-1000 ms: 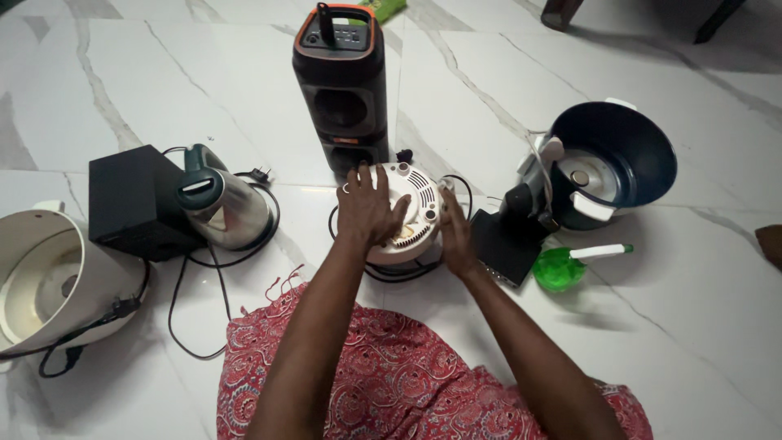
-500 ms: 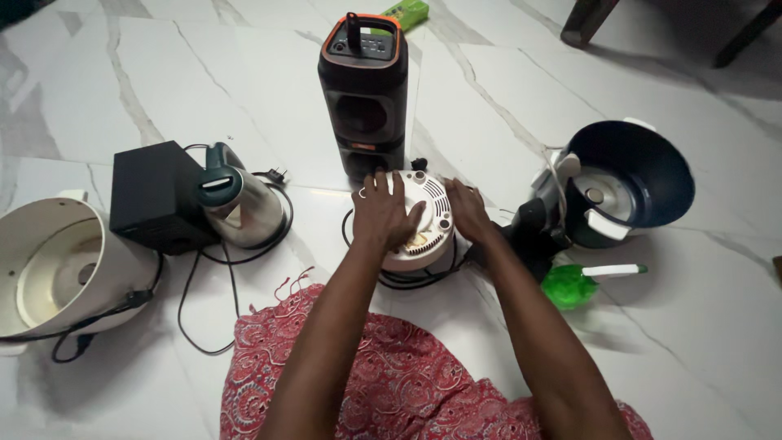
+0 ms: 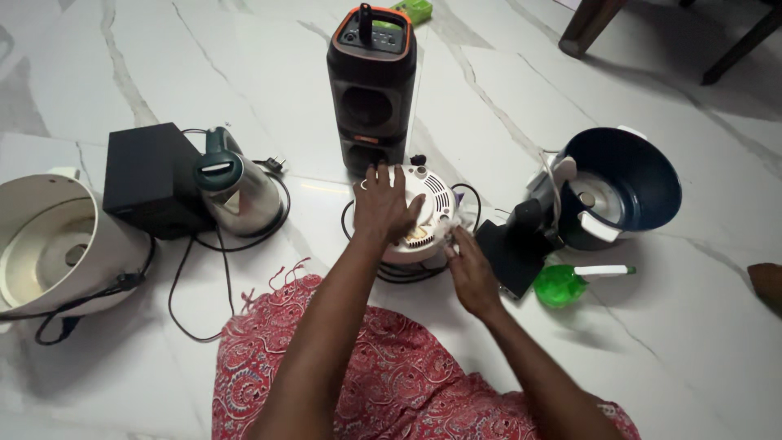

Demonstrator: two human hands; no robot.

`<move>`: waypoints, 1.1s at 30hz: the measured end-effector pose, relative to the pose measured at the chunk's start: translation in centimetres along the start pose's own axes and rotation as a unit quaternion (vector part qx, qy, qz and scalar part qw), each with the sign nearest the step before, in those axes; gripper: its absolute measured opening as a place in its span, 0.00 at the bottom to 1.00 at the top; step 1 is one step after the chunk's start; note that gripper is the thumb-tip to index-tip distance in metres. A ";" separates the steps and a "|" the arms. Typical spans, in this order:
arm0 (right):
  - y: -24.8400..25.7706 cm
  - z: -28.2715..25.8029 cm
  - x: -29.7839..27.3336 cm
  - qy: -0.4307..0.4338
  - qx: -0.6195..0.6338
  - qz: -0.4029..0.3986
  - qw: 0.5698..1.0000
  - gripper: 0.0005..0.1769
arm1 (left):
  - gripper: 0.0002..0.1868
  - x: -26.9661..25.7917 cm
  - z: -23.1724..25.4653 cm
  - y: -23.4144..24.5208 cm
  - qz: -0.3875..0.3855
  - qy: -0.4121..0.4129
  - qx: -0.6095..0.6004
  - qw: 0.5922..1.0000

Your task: The person wipes the exterior of a purple and white appliance, its base, and its power cord by hand using a white cloth.

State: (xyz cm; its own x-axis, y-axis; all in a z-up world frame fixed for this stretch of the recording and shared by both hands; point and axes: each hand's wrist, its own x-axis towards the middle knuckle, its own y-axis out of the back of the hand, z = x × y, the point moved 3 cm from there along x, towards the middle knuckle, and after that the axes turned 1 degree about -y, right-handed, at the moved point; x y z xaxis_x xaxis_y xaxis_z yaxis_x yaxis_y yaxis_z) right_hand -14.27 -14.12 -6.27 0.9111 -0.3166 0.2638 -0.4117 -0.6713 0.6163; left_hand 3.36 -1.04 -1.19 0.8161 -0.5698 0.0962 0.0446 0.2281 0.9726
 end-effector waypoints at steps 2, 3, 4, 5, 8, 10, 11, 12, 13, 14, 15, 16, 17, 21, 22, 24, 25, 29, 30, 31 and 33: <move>-0.8 -1.4 -0.6 -0.042 0.042 0.022 0.998 0.25 | 0.42 0.1 -0.2 -0.6 0.000 0.003 -0.008 1.000; -0.9 -1.8 -0.7 -0.084 0.084 0.043 0.992 0.24 | 0.41 0.2 -0.3 -0.9 0.000 0.005 -0.017 1.000; -0.7 -2.1 -0.8 -0.084 0.084 0.046 0.992 0.24 | 0.41 0.2 -0.4 -1.4 0.001 0.003 -0.016 1.000; -0.5 -2.4 -0.8 -0.080 0.071 0.048 0.993 0.19 | 0.40 0.2 -0.5 -1.6 0.025 -0.006 -0.019 0.999; -0.1 -2.2 -0.3 -0.073 0.066 0.058 0.993 0.14 | 0.36 0.6 -1.2 -2.5 0.059 -0.020 -0.037 0.997; 0.1 -1.7 0.0 -0.077 0.070 0.069 0.992 0.13 | 0.33 0.4 -1.3 -3.0 0.063 -0.028 -0.057 0.996; 0.3 -1.6 0.2 -0.054 0.114 0.107 0.986 0.12 | 0.29 0.1 -1.6 -2.9 0.072 -0.033 -0.078 0.994; 0.6 -1.5 0.6 -0.028 0.158 0.147 0.976 0.11 | 0.24 0.1 -1.7 -2.6 0.083 -0.040 -0.097 0.991; 0.9 -1.3 0.8 -0.028 0.157 0.149 0.976 0.11 | 0.24 -0.1 -1.7 -2.4 0.083 -0.042 -0.098 0.991; 1.0 -1.2 0.9 -0.025 0.165 0.164 0.972 0.11 | 0.21 -0.5 -1.7 -2.0 0.070 -0.052 -0.109 0.990; 1.2 -1.1 1.0 -0.022 0.173 0.179 0.968 0.11 | 0.19 -0.8 -1.6 -1.7 0.057 -0.062 -0.121 0.989; 1.2 -1.0 1.2 -0.022 0.175 0.181 0.968 0.11 | 0.19 -1.0 -1.5 -1.1 0.057 -0.063 -0.118 0.989; 1.5 -1.0 1.5 -0.003 0.169 0.205 0.964 0.11 | 0.19 -1.2 -1.0 -0.6 0.050 -0.135 -0.127 0.981; 1.5 0.1 2.0 -0.142 0.253 0.205 0.935 0.11 | 0.19 -1.1 0.5 0.2 -0.046 -0.225 -0.124 0.965; 1.6 0.1 2.0 -0.145 0.253 0.207 0.934 0.11 | 0.19 -1.0 0.7 0.5 -0.049 -0.227 -0.124 0.965; 1.5 0.4 2.0 -0.190 0.266 0.190 0.926 0.08 | 0.15 -0.8 0.9 1.2 -0.089 -0.242 -0.088 0.962; 1.5 0.5 1.9 -0.191 0.266 0.191 0.925 0.08 | 0.15 -0.8 1.3 1.6 -0.089 -0.244 -0.087 0.962; 1.4 0.3 1.8 -0.155 0.272 0.179 0.933 0.08 | 0.09 -1.1 2.5 2.4 -0.110 -0.244 -0.027 0.963; 1.4 0.2 2.0 -0.144 0.273 0.174 0.935 0.08 | 0.10 -1.1 2.7 2.5 -0.111 -0.246 -0.022 0.963; 1.4 0.1 2.0 -0.144 0.273 0.174 0.935 0.08 | 0.10 -1.0 3.1 2.4 -0.110 -0.245 -0.022 0.963; 1.4 0.1 2.0 -0.173 0.261 0.162 0.936 0.08 | 0.08 -0.6 3.5 1.9 -0.156 -0.235 0.019 0.959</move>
State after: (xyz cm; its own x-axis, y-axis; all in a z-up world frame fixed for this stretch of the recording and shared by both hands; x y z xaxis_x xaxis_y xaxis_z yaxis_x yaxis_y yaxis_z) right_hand -13.01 -15.79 -4.99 0.7136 -0.6977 0.0626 -0.7005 -0.7096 0.0756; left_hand 0.92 -2.98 1.29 0.4168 -0.9004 -0.1247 0.2170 -0.0346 0.9756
